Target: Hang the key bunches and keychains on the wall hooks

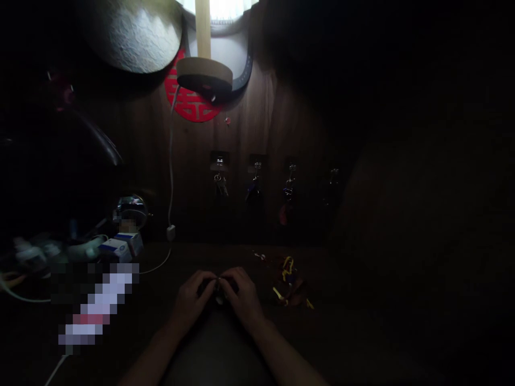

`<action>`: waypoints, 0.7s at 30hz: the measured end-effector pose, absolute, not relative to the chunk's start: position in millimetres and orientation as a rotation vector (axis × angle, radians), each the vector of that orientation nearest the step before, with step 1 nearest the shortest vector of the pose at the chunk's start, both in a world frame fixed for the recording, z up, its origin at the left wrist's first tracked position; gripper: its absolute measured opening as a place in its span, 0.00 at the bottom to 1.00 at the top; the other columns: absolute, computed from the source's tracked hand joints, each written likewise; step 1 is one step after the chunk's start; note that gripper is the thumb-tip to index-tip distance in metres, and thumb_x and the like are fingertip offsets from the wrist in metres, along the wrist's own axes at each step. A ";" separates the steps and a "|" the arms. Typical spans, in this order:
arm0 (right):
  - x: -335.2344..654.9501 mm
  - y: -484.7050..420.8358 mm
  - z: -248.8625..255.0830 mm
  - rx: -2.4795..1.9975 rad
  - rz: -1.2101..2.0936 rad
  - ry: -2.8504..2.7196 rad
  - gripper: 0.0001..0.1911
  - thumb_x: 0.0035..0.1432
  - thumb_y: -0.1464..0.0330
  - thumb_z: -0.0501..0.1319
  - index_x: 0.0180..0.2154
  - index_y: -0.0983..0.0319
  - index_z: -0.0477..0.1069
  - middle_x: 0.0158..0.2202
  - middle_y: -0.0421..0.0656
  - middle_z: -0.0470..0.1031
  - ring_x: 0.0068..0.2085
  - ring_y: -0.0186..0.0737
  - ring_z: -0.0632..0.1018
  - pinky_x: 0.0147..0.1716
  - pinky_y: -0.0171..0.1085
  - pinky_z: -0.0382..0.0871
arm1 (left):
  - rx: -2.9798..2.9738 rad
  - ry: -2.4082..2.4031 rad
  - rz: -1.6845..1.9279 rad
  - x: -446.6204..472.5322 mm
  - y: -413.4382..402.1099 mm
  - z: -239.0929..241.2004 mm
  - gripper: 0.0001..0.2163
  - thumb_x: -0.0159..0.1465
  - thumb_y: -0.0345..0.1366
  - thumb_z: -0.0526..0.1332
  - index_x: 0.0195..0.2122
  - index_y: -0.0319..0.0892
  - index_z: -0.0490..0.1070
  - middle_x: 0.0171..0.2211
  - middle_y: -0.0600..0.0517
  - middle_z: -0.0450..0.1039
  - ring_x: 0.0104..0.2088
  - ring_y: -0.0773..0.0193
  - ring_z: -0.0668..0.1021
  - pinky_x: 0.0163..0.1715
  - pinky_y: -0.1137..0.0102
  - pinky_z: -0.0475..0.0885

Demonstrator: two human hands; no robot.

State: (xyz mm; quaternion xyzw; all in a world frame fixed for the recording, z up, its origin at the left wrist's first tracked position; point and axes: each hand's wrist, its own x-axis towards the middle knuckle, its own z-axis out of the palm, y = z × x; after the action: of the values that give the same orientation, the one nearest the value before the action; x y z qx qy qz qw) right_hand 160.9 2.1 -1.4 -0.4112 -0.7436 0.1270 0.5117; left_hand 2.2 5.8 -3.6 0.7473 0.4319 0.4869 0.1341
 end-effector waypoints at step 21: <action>165.2 0.9 3.9 -0.922 0.396 -1.615 0.08 0.59 0.65 0.55 0.33 0.59 0.71 0.32 0.42 0.73 0.37 0.37 0.74 0.38 0.35 0.67 | 1.886 1.390 1.455 -1.4 5.9 2.4 0.12 0.61 0.44 0.52 0.38 0.46 0.70 0.36 0.52 0.76 0.39 0.61 0.77 0.41 0.67 0.71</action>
State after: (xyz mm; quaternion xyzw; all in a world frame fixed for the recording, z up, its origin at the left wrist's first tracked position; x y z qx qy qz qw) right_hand 165.2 0.9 3.9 -0.3944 -0.6914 0.1696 0.5811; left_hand -1.4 5.9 2.4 0.6714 0.4948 0.5178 0.1905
